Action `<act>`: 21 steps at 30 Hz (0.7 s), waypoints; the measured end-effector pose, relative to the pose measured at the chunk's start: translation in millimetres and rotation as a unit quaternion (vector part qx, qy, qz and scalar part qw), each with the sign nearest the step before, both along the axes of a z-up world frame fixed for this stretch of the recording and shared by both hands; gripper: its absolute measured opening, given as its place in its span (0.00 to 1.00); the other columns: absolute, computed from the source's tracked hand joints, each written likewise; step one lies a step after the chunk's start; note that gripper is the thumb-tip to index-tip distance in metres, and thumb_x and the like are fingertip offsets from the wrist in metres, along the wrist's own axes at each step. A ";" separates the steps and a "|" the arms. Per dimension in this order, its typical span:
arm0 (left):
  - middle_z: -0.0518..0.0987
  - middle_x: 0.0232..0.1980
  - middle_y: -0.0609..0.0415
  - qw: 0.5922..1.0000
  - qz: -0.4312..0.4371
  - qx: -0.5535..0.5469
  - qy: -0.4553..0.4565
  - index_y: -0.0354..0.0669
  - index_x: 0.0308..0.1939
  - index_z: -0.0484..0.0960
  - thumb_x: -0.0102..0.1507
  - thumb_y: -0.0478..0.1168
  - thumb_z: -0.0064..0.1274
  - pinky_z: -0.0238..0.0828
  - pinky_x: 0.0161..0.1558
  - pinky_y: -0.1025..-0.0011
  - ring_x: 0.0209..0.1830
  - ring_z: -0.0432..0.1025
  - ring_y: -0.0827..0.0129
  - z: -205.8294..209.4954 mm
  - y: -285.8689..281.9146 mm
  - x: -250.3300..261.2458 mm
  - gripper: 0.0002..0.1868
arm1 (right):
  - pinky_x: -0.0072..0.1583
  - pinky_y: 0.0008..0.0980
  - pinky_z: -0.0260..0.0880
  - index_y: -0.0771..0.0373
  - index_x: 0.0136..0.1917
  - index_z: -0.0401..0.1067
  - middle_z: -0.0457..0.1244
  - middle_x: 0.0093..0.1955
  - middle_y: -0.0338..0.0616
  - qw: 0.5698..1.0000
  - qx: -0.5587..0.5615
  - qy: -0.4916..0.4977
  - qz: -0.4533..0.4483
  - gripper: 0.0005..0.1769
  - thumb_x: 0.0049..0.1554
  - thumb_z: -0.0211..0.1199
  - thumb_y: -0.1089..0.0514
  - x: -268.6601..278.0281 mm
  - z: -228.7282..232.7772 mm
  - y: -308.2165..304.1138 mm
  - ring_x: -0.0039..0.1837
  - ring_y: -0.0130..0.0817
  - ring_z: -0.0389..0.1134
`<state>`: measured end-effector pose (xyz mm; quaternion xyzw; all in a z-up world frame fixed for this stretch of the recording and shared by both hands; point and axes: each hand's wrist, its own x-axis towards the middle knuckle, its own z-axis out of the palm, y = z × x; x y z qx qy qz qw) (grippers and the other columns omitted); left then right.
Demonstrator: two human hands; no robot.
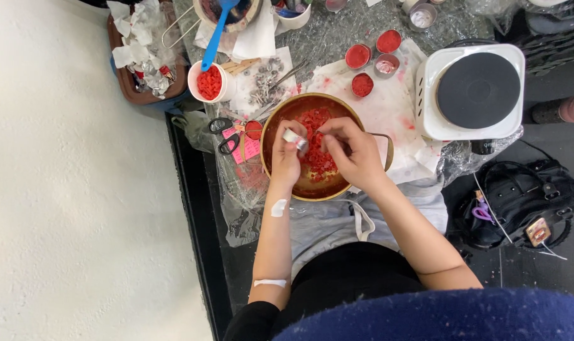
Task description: Preparing small candle containers by placing wicks inside them.
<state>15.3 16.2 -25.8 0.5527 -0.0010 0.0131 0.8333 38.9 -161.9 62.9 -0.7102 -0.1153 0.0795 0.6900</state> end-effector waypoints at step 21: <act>0.75 0.60 0.49 1.000 0.018 0.011 -0.020 0.42 0.65 0.66 0.76 0.39 0.45 0.66 0.56 0.73 0.52 0.69 0.71 33.9 -9.9 0.6 0.14 | 0.38 0.21 0.52 0.66 0.49 0.74 0.61 0.35 0.33 0.999 -0.013 0.023 -0.035 0.02 0.61 0.64 0.66 -2.2 -29.3 0.7 0.36 0.15 0.54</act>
